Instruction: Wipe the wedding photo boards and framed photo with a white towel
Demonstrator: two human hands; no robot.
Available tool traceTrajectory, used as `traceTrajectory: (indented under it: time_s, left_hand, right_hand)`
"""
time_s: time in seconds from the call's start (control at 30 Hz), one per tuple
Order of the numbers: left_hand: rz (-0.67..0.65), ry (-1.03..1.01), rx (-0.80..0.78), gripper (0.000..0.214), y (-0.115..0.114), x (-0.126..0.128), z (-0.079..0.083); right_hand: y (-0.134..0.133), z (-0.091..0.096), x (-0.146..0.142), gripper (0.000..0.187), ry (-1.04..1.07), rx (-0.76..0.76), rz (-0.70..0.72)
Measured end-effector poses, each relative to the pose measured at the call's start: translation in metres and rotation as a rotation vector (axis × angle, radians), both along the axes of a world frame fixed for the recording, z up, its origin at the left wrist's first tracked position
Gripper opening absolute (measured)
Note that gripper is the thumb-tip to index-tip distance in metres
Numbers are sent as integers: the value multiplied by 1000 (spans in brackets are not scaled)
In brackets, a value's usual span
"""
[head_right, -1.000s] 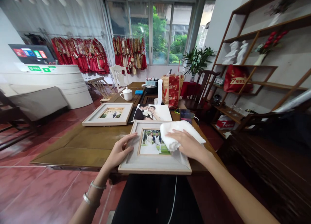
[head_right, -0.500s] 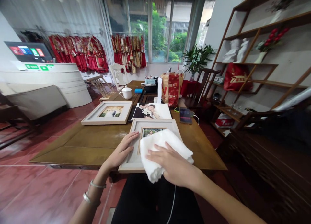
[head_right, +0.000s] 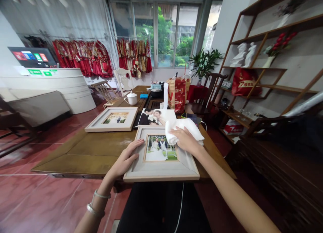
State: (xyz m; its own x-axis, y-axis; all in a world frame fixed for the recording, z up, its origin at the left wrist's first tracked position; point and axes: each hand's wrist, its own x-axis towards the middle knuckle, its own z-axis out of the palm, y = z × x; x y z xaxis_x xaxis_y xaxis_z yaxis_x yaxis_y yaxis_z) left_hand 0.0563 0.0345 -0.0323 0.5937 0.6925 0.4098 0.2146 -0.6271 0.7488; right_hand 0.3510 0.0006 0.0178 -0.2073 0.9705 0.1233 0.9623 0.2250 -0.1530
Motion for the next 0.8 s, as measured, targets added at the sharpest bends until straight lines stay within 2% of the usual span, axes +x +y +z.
traceTrajectory:
  time_s: [0.07, 0.13, 0.3, 0.4, 0.47, 0.57, 0.7, 0.8]
  left_hand:
    - [1, 2, -7, 54, 0, 0, 0]
    - [-2, -1, -10, 54, 0, 0, 0]
    - [-10, 7, -10, 52, -1, 0, 0]
    - [-13, 21, -12, 51, -1, 0, 1]
    - [-16, 27, -15, 51, -1, 0, 1]
    - [-20, 30, -22, 50, -1, 0, 1]
    - [-19, 19, -24, 48, -1, 0, 2]
    - [-20, 10, -29, 47, -2, -1, 2]
  right_hand:
    - [1, -4, -9, 78, -14, 12, 20]
    - [-12, -7, -21, 81, 1, 3, 85]
    - [-83, 3, -43, 93, 106, -149, 323]
    - [-120, 15, -41, 96, 152, -234, 303]
    - [-129, 21, -34, 93, 159, -276, 248]
    - [-111, 22, -18, 85, 123, -266, 145]
    - [-49, 12, -3, 83, 24, -86, 81]
    - [-8, 2, -2, 81, -72, 73, 19]
